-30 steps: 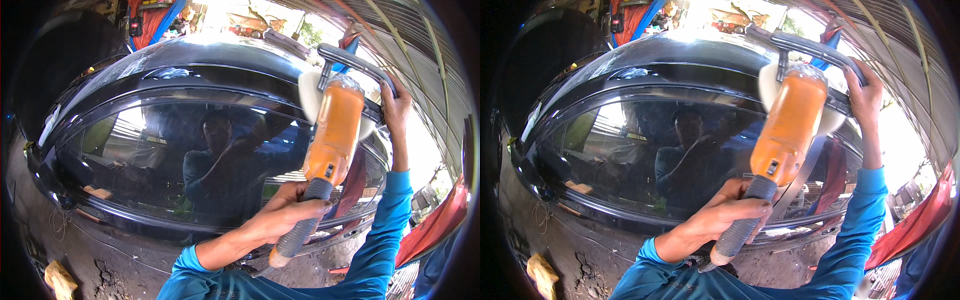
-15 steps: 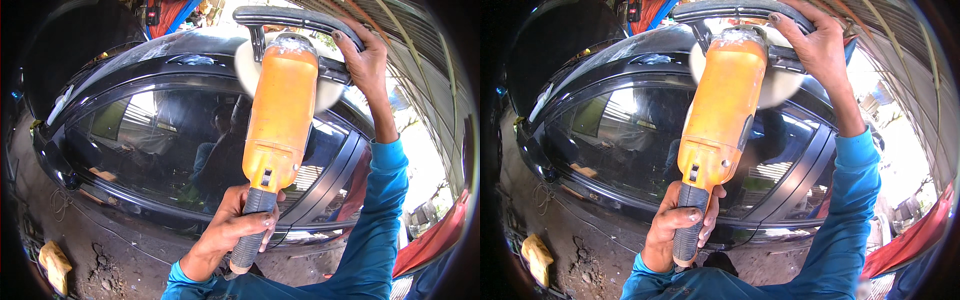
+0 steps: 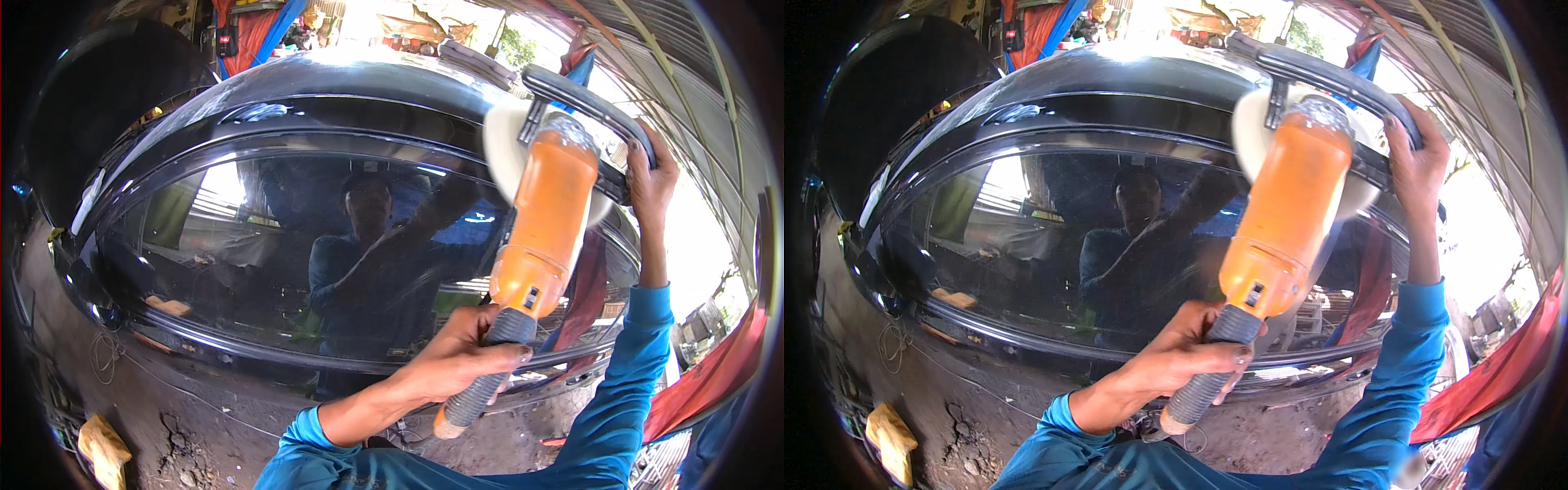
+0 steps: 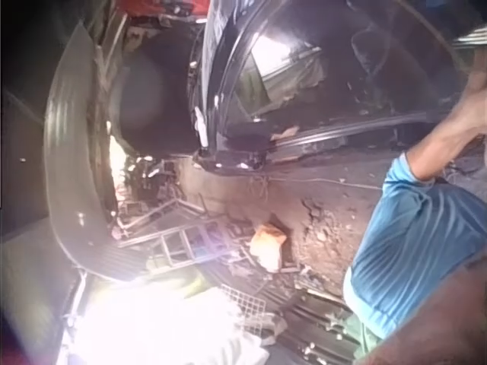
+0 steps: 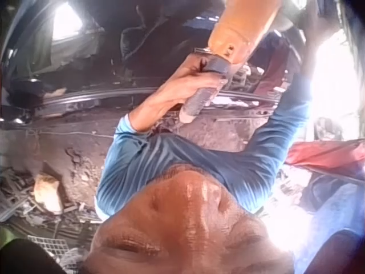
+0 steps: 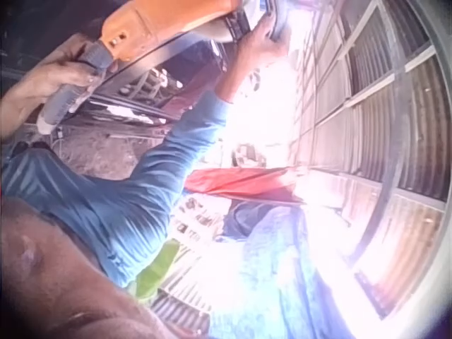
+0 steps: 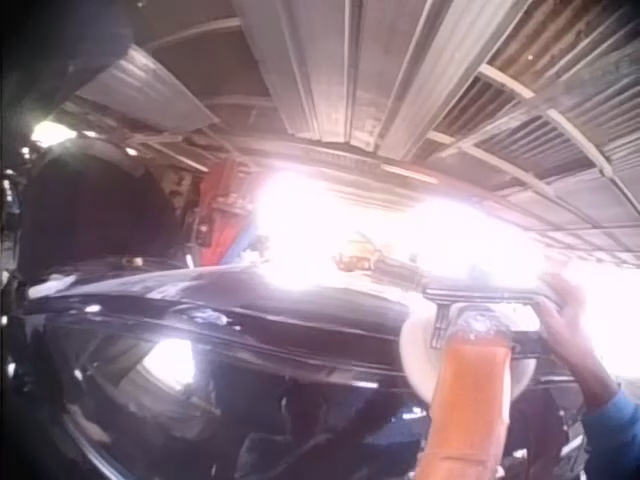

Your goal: Buffing the exterior paint of a black car using a rotary buffer.

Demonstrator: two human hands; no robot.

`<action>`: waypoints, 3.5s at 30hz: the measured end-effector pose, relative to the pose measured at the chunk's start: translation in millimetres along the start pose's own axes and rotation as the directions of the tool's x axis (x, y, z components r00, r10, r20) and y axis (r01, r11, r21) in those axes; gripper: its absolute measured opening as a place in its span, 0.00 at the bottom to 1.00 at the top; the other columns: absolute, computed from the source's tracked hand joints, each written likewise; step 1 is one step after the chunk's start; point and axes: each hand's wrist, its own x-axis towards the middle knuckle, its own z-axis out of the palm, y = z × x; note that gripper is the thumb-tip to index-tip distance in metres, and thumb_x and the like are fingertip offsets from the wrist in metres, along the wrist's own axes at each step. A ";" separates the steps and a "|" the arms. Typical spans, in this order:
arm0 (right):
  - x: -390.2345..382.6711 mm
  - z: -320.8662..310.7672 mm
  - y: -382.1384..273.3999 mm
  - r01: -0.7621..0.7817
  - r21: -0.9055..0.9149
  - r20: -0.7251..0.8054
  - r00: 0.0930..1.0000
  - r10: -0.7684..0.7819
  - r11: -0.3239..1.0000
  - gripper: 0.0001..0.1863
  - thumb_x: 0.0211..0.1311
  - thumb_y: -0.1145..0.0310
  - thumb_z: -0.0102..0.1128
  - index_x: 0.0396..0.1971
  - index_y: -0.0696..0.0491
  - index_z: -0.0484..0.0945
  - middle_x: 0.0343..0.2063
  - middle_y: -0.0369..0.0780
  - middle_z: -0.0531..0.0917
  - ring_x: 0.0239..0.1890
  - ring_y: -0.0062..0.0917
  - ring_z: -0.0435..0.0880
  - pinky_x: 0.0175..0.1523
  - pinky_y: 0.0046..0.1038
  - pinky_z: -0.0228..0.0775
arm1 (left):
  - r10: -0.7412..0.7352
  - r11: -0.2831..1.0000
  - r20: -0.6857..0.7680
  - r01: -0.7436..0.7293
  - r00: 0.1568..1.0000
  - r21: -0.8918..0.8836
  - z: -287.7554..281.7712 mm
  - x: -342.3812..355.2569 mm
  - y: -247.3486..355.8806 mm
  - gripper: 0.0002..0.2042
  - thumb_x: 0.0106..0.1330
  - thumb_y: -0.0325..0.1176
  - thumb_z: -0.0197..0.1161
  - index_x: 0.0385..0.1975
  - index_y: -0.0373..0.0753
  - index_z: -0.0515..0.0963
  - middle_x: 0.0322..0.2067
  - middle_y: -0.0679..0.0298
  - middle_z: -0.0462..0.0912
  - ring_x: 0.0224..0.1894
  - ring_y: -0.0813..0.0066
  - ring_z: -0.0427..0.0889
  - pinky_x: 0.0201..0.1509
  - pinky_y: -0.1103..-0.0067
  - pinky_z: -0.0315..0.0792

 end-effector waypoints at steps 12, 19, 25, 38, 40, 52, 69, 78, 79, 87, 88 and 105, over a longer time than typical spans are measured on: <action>-13.5 -24.2 22.8 -0.127 0.068 -0.030 0.991 0.129 0.990 0.18 0.60 0.65 0.63 0.49 0.56 0.78 0.23 0.31 0.78 0.21 0.10 0.69 0.26 0.14 0.60 | -0.031 0.999 0.066 0.032 0.997 -0.022 4.5 18.2 -3.9 0.10 0.60 0.33 0.63 0.35 0.33 0.74 0.19 0.67 0.75 0.17 0.84 0.74 0.20 0.84 0.70; 15.0 22.6 -49.2 0.047 -0.018 0.018 0.999 -0.047 0.999 0.18 0.59 0.63 0.63 0.47 0.55 0.80 0.27 0.34 0.80 0.25 0.13 0.73 0.30 0.17 0.65 | -0.026 1.000 0.010 0.026 1.000 -0.015 -20.4 -34.4 33.8 0.20 0.55 0.33 0.63 0.44 0.27 0.71 0.20 0.63 0.75 0.17 0.78 0.76 0.20 0.81 0.73; 33.3 72.1 -118.8 0.090 -0.025 0.059 0.994 -0.089 0.996 0.19 0.58 0.63 0.63 0.47 0.57 0.80 0.31 0.36 0.82 0.32 0.16 0.77 0.41 0.20 0.69 | 0.034 0.998 -0.045 -0.036 0.998 -0.045 -47.1 -86.0 75.3 0.23 0.53 0.34 0.64 0.44 0.26 0.70 0.20 0.63 0.75 0.17 0.79 0.75 0.19 0.81 0.73; 54.2 144.9 -242.6 0.040 0.001 0.170 0.985 -0.040 0.999 0.22 0.56 0.61 0.66 0.47 0.58 0.80 0.35 0.41 0.84 0.38 0.19 0.79 0.47 0.23 0.70 | 0.092 0.991 -0.067 -0.098 0.993 -0.096 -92.2 -170.0 139.9 0.25 0.51 0.36 0.63 0.46 0.24 0.68 0.21 0.64 0.74 0.17 0.80 0.75 0.18 0.83 0.73; 56.7 154.9 -252.3 0.089 0.016 0.167 0.982 -0.090 0.996 0.22 0.56 0.60 0.66 0.47 0.57 0.80 0.35 0.41 0.84 0.38 0.19 0.80 0.47 0.23 0.70 | 0.101 0.989 -0.079 -0.108 0.992 -0.099 -96.7 -179.7 145.2 0.25 0.51 0.35 0.63 0.46 0.24 0.68 0.21 0.64 0.74 0.17 0.80 0.75 0.19 0.83 0.73; 58.9 196.4 -321.5 0.193 0.095 0.202 0.957 -0.209 0.977 0.21 0.56 0.61 0.66 0.46 0.58 0.80 0.35 0.41 0.84 0.38 0.19 0.80 0.47 0.22 0.71 | 0.130 0.978 -0.126 -0.148 0.983 -0.144 -118.3 -231.3 167.4 0.25 0.50 0.30 0.60 0.48 0.24 0.68 0.23 0.62 0.73 0.19 0.77 0.75 0.19 0.81 0.73; 51.6 203.2 -321.3 0.257 0.328 0.213 0.917 -0.337 0.909 0.19 0.56 0.63 0.65 0.43 0.59 0.80 0.34 0.41 0.85 0.36 0.20 0.81 0.46 0.24 0.73 | 0.195 0.957 -0.189 -0.229 0.962 -0.178 -102.8 -236.1 153.6 0.24 0.53 0.29 0.63 0.49 0.23 0.66 0.24 0.59 0.74 0.20 0.76 0.76 0.21 0.80 0.73; 33.8 118.2 -204.8 0.061 0.086 0.164 0.984 -0.075 0.994 0.19 0.58 0.64 0.63 0.48 0.58 0.79 0.34 0.38 0.83 0.36 0.19 0.79 0.45 0.22 0.71 | 0.100 0.991 -0.014 -0.101 0.995 -0.091 -83.1 -155.1 112.3 0.23 0.54 0.31 0.64 0.47 0.25 0.68 0.23 0.61 0.74 0.21 0.78 0.76 0.19 0.80 0.72; 31.5 106.6 -186.2 0.056 0.050 0.151 0.987 -0.063 0.997 0.19 0.59 0.64 0.63 0.48 0.58 0.79 0.34 0.38 0.83 0.35 0.18 0.79 0.44 0.22 0.71 | 0.084 0.992 -0.001 -0.084 0.996 -0.095 -77.2 -146.4 111.3 0.22 0.56 0.31 0.64 0.47 0.27 0.68 0.23 0.62 0.75 0.20 0.78 0.76 0.19 0.80 0.72; 16.9 59.7 -118.0 0.026 0.016 0.036 0.999 -0.027 1.000 0.19 0.60 0.62 0.63 0.48 0.57 0.79 0.33 0.38 0.82 0.32 0.16 0.77 0.39 0.19 0.69 | 0.045 0.994 0.097 -0.035 0.994 -0.108 -65.0 -100.3 84.5 0.21 0.58 0.34 0.63 0.46 0.28 0.68 0.22 0.63 0.74 0.19 0.79 0.75 0.18 0.81 0.71; 16.8 61.1 -119.4 0.014 0.006 0.053 0.998 -0.014 1.000 0.19 0.60 0.62 0.63 0.48 0.57 0.79 0.33 0.38 0.82 0.32 0.16 0.77 0.39 0.19 0.69 | 0.039 0.994 0.086 -0.030 0.996 -0.108 -66.0 -101.1 83.1 0.22 0.58 0.35 0.64 0.47 0.28 0.68 0.22 0.63 0.74 0.19 0.79 0.75 0.19 0.81 0.71; 57.3 177.6 -288.8 0.258 0.103 0.176 0.946 -0.273 0.961 0.21 0.56 0.60 0.65 0.46 0.56 0.80 0.34 0.40 0.84 0.38 0.21 0.80 0.48 0.24 0.70 | 0.109 0.980 -0.107 -0.124 0.988 -0.153 -102.9 -214.7 142.0 0.25 0.52 0.29 0.61 0.50 0.24 0.67 0.24 0.60 0.74 0.20 0.77 0.75 0.20 0.80 0.73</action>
